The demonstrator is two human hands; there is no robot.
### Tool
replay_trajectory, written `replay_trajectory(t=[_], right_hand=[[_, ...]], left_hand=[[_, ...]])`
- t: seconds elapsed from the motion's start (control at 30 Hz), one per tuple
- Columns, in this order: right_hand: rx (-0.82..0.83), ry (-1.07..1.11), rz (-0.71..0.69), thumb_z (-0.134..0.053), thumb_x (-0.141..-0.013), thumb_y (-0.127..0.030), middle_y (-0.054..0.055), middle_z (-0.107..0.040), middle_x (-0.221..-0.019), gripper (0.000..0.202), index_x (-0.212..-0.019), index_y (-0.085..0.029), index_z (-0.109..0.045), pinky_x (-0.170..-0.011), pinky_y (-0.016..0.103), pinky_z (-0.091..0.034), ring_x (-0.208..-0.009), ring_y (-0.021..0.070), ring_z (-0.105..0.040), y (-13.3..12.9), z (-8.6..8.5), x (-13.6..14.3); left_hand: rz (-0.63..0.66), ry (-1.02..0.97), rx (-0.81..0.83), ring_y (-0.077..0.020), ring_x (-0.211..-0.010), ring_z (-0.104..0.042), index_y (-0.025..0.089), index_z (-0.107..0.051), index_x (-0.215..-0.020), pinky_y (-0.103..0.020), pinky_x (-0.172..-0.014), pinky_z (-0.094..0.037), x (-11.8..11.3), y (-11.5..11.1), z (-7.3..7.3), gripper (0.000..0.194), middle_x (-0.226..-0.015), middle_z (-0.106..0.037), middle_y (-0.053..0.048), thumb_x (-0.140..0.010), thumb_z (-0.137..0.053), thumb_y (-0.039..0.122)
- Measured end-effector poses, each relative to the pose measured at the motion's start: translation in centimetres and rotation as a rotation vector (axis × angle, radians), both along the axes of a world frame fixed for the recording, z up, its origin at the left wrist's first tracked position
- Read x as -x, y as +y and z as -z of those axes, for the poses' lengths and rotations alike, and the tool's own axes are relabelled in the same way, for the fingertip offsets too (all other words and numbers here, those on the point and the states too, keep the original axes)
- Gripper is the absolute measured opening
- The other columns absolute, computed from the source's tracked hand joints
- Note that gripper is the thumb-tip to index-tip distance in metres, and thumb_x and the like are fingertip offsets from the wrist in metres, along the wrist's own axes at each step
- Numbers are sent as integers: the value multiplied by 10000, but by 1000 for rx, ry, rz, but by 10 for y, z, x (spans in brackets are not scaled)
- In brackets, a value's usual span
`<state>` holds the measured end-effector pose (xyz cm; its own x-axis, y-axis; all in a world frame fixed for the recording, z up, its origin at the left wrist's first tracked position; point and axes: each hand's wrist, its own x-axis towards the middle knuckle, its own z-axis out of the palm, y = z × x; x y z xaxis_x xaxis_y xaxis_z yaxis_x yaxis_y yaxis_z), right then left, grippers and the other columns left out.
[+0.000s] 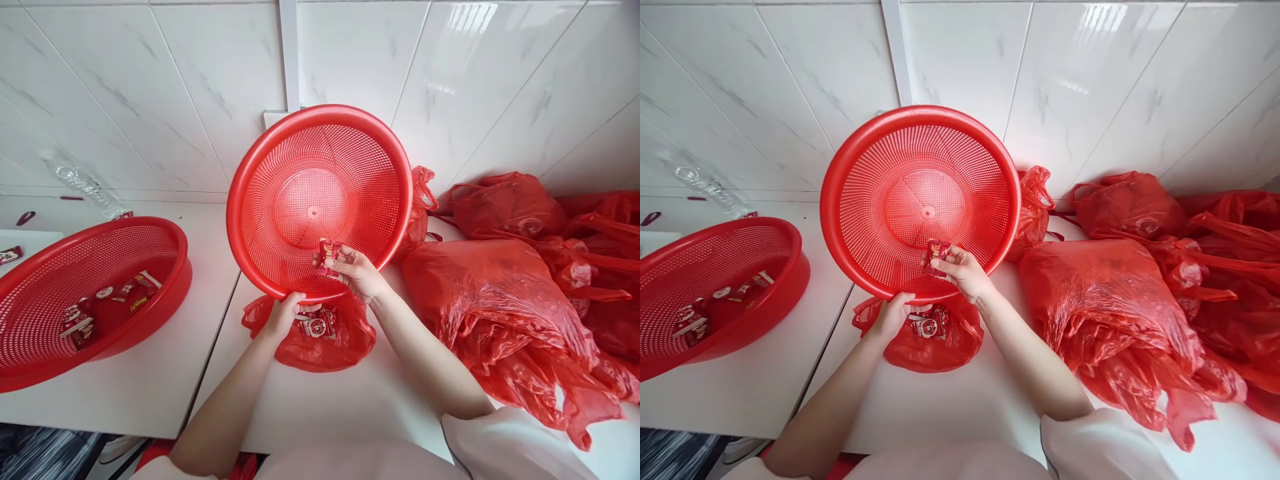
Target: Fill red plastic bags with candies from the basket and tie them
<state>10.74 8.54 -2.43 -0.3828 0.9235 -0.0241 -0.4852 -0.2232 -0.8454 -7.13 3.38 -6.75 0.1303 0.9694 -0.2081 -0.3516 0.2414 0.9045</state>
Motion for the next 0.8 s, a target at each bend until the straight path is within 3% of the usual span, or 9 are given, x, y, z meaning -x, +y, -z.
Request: replay_trajectory(t=[0.13,0.47,0.8], right_hand=[[-33,-54,8,-815,-671,-276,62,-731,-1044,378,-1019,-186,-697,-971,364,-506,-973,186,-691,-1,0,0],[-83,-65,-21,-796,-703,-276,58,-724,-1080,350,-1037,-208,-717,-1004,380,-485,-992,185,-684,0,4,-1],[-122,-124,-35,-795,-701,-281,47,-737,-1019,304,-994,-219,-747,-1014,375,-469,-998,185,-677,-3,2,0]], left_hand=[[2,-51,-22,-341,-1076,-627,174,-709,-970,-412,-812,-556,3,4,-2,244,-991,-737,-68,-749,-630,238],[-75,-59,-50,-307,-1087,-639,137,-656,-1098,-406,-786,-582,10,9,-5,353,-1057,-709,-101,-764,-587,227],[-79,-41,-35,-306,-1082,-640,139,-664,-1063,-402,-780,-581,10,8,-3,321,-1074,-709,-97,-759,-595,216]])
